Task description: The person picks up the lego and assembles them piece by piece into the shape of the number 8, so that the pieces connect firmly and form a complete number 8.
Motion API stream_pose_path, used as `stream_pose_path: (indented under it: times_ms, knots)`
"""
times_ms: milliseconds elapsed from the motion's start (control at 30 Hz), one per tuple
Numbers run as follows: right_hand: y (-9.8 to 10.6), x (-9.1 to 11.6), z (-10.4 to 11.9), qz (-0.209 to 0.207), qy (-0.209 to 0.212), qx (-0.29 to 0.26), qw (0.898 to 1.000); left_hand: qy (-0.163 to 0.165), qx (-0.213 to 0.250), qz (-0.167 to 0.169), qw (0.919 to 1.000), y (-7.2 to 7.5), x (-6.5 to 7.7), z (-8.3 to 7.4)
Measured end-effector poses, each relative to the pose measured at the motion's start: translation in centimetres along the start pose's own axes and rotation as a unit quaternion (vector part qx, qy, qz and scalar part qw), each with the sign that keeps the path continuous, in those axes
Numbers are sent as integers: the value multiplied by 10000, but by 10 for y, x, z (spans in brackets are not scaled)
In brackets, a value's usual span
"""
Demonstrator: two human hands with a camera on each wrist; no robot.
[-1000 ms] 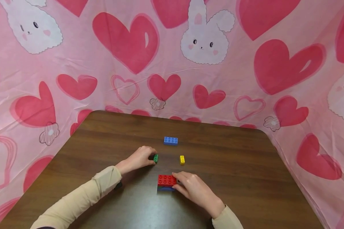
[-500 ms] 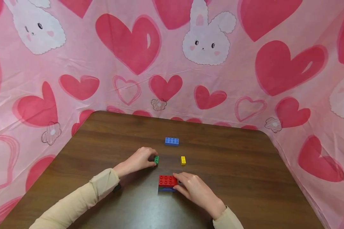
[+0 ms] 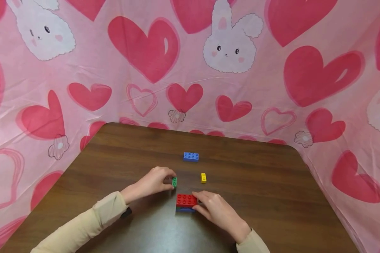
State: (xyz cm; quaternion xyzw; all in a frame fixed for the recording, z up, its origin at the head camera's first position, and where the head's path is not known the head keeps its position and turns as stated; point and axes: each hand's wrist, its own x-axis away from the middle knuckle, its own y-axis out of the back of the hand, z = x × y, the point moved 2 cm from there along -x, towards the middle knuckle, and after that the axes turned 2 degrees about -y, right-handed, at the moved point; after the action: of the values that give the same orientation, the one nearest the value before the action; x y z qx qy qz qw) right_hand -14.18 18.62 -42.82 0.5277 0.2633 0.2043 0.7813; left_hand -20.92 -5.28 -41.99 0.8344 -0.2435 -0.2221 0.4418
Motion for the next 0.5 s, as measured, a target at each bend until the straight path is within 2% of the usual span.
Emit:
stream_pose_path:
  times_ms: [267, 500]
  knots:
    - [1, 0, 0, 224, -265, -109, 9993, -164, 42, 18, 9999, 5, 10, -14]
    - [2, -1, -1, 417, -425, -249, 9979, -244, -7, 77, 9997, 9, 14, -22]
